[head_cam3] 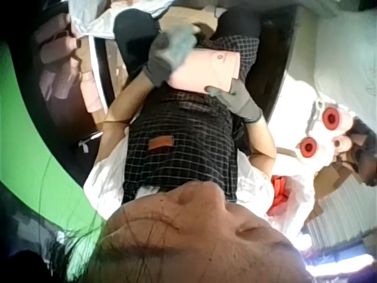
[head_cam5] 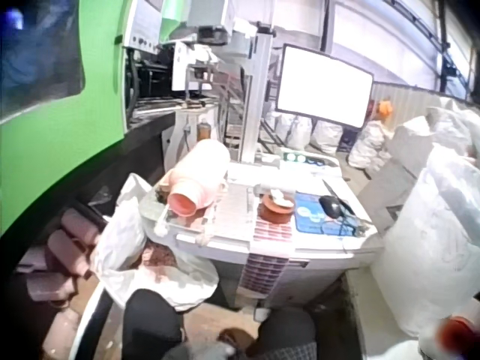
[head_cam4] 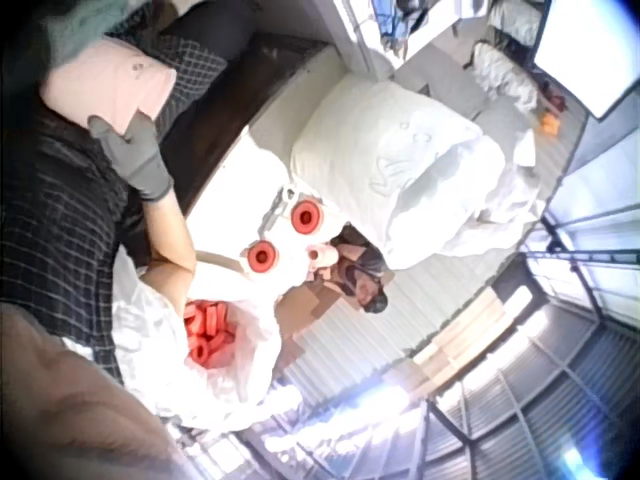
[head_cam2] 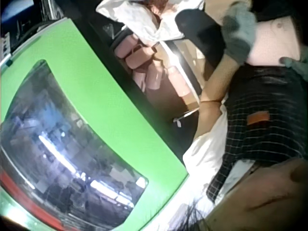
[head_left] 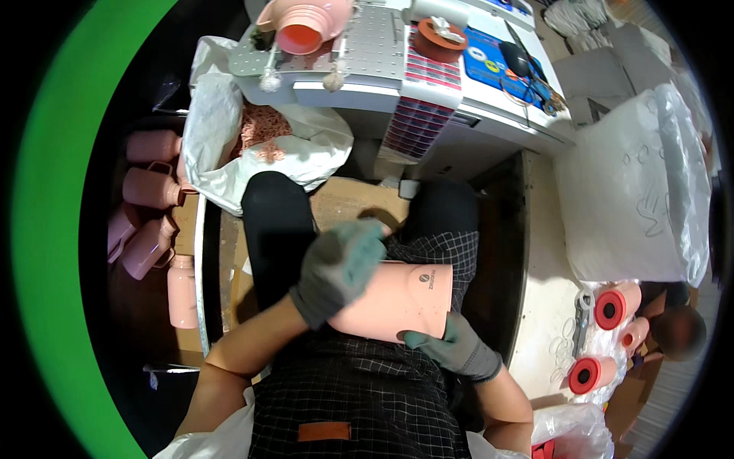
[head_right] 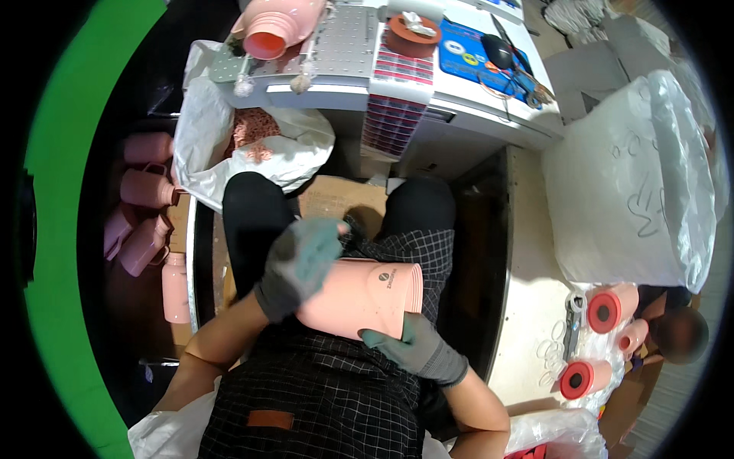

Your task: The person assembles pink mugs by attaching red circular bases and applying labels. They pick up a mug, insert a red base into the bottom, wipe the surface, and apply a label from a roll on the workstation.

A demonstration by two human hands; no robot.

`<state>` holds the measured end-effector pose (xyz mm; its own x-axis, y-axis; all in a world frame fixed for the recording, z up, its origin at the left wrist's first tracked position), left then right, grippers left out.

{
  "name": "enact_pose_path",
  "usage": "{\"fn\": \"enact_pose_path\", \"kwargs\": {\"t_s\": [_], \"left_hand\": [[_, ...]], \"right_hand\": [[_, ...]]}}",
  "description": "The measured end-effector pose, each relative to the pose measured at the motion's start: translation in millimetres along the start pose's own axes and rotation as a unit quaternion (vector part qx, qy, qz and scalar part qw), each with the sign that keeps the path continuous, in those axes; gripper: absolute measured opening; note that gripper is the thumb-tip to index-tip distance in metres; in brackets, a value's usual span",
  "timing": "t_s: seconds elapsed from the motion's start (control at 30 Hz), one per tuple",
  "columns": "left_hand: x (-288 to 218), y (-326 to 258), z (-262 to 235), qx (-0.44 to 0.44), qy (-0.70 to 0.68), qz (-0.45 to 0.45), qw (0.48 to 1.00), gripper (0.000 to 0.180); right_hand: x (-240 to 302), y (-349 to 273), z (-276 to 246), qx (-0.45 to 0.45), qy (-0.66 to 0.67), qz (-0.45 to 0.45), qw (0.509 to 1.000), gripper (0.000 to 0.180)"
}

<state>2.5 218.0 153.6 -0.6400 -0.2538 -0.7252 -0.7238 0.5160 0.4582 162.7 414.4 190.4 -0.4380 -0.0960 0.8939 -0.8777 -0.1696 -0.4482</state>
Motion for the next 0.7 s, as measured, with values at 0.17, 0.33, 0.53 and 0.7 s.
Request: {"fn": "enact_pose_path", "kwargs": {"t_s": [0.17, 0.33, 0.53, 0.7], "left_hand": [[-58, -3, 25, 0.087, 0.14, -0.036, 0.986, 0.045], [-36, 39, 41, 0.276, 0.143, -0.194, 0.93, 0.024], [-54, 1, 55, 0.075, 0.103, -0.081, 0.989, 0.026], [-54, 24, 47, 0.136, 0.096, -0.05, 0.985, 0.03]], "right_hand": [[-9, 7, 32, -0.083, 0.017, -0.048, 0.995, 0.039], [-18, 11, 52, -0.12, -0.068, -0.067, 0.988, 0.04], [-24, 6, 49, -0.131, -0.073, -0.044, 0.988, 0.039], [-23, 11, 56, -0.153, -0.131, -0.074, 0.977, 0.04]]}}
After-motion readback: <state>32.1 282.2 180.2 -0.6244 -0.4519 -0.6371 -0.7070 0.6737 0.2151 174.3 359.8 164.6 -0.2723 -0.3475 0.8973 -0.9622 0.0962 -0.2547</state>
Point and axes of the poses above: each hand's wrist, its own y-axis towards the middle knuckle, its own z-axis out of the palm, x = y × z, the point moved 2 cm from there along y, towards the middle knuckle, and after that the axes turned 3 degrees about -x, right-handed, at the moved point
